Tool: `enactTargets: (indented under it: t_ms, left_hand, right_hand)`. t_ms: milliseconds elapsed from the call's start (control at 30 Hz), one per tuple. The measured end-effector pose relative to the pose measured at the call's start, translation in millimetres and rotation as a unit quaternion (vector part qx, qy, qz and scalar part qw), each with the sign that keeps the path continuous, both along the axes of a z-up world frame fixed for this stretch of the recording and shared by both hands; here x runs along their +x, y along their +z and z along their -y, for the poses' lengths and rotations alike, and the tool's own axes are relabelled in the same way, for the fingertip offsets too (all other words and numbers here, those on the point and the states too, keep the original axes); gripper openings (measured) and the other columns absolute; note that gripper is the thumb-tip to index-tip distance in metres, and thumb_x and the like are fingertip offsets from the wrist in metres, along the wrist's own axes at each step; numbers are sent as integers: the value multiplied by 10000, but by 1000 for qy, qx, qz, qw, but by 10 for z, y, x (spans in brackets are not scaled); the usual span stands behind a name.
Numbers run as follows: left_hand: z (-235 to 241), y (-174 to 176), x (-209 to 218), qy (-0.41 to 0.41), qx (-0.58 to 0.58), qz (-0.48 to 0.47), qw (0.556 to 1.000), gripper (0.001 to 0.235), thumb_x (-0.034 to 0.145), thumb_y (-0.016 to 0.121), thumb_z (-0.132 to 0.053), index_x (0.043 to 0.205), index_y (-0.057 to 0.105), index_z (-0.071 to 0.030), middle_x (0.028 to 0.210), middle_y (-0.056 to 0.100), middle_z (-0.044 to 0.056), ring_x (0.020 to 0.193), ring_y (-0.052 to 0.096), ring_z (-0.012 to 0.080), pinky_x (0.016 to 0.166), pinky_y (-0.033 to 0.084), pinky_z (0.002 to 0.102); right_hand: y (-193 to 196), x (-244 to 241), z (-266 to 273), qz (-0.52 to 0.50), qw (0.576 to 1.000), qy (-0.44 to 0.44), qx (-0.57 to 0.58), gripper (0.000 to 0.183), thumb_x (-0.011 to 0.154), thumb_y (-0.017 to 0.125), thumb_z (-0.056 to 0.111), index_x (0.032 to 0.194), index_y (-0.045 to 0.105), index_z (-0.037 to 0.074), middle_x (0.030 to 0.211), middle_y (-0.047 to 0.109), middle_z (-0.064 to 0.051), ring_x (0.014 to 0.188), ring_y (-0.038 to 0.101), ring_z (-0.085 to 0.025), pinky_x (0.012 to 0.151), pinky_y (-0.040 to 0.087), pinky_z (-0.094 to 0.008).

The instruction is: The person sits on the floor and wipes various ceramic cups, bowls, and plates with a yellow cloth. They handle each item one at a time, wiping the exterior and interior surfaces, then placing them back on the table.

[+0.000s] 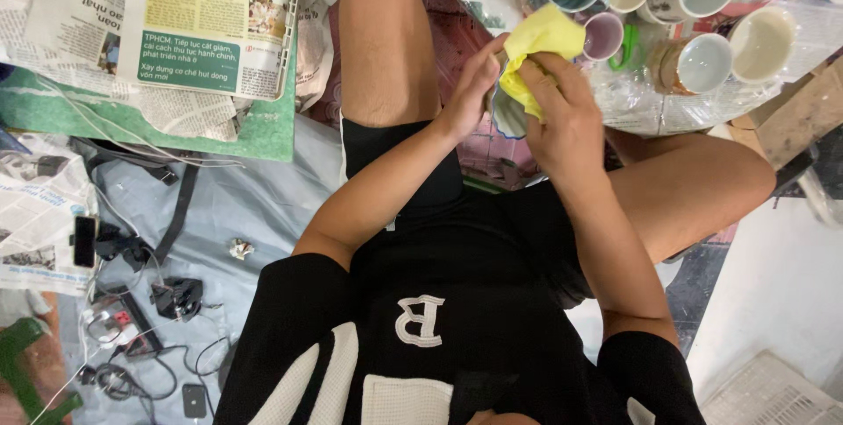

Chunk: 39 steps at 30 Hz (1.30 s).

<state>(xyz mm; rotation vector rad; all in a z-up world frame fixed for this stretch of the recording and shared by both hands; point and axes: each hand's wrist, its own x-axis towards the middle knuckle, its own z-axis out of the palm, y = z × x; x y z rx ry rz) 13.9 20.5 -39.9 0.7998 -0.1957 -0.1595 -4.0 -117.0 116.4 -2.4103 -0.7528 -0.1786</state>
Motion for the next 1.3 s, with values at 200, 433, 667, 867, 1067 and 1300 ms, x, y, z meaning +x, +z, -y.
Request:
enactTargets:
  t_ms: [200, 433, 667, 867, 1067, 1300]
  left_hand:
    - [-20, 200, 56, 36, 41, 7, 998, 787, 970, 635, -623, 1401, 499, 21, 1276, 610, 130, 1195, 605, 195, 1047, 499, 323]
    - [-234, 345, -12, 59, -34, 26, 997, 743, 951, 636, -537, 1413, 486, 26, 1306, 622, 136, 1225, 609, 200, 1094, 492, 333]
    - [-153, 309, 52, 8, 15, -29, 999, 706, 945, 608, -570, 1352, 524, 1, 1232, 630, 127, 1166, 614, 219, 1021, 501, 347]
    - [-136, 256, 95, 3, 93, -25, 995, 645, 936, 611, -554, 1277, 588, -7, 1125, 642, 112, 1059, 632, 205, 937, 515, 320]
    - [-157, 362, 54, 106, 64, 14, 992, 681, 921, 672, -516, 1320, 552, 23, 1215, 649, 133, 1137, 626, 203, 1024, 512, 330]
    - [-39, 520, -39, 181, 214, 144, 949, 836, 859, 722, -596, 1401, 487, -4, 1312, 603, 133, 1201, 648, 208, 1062, 556, 339]
  right_hand:
    - [47, -161, -191, -140, 977, -11, 160, 614, 910, 516, -103, 1501, 375, -23, 1317, 563, -253, 1207, 594, -436, 1037, 475, -444]
    - [66, -138, 63, -62, 992, 114, -2, 504, 791, 563, 13, 1278, 684, 64, 1186, 692, -152, 1175, 655, -336, 1129, 370, -503]
    - [-23, 110, 386, 154, 951, 95, -253, 434, 982, 694, 278, 1376, 706, 98, 1499, 650, -59, 1484, 524, -260, 1282, 169, -502]
    - [-190, 244, 479, 145, 929, 155, -303, 423, 1041, 668, 292, 1398, 685, 67, 1504, 617, -81, 1507, 496, -222, 1278, 257, -460]
    - [-149, -127, 246, -115, 981, 136, -80, 522, 1006, 587, 159, 1487, 526, -34, 1434, 586, -214, 1452, 494, -342, 1260, 317, -520]
    - [-285, -433, 140, -377, 849, 60, 366, 848, 863, 585, 91, 1636, 262, -39, 1641, 397, -213, 1516, 386, -328, 1239, 302, -466]
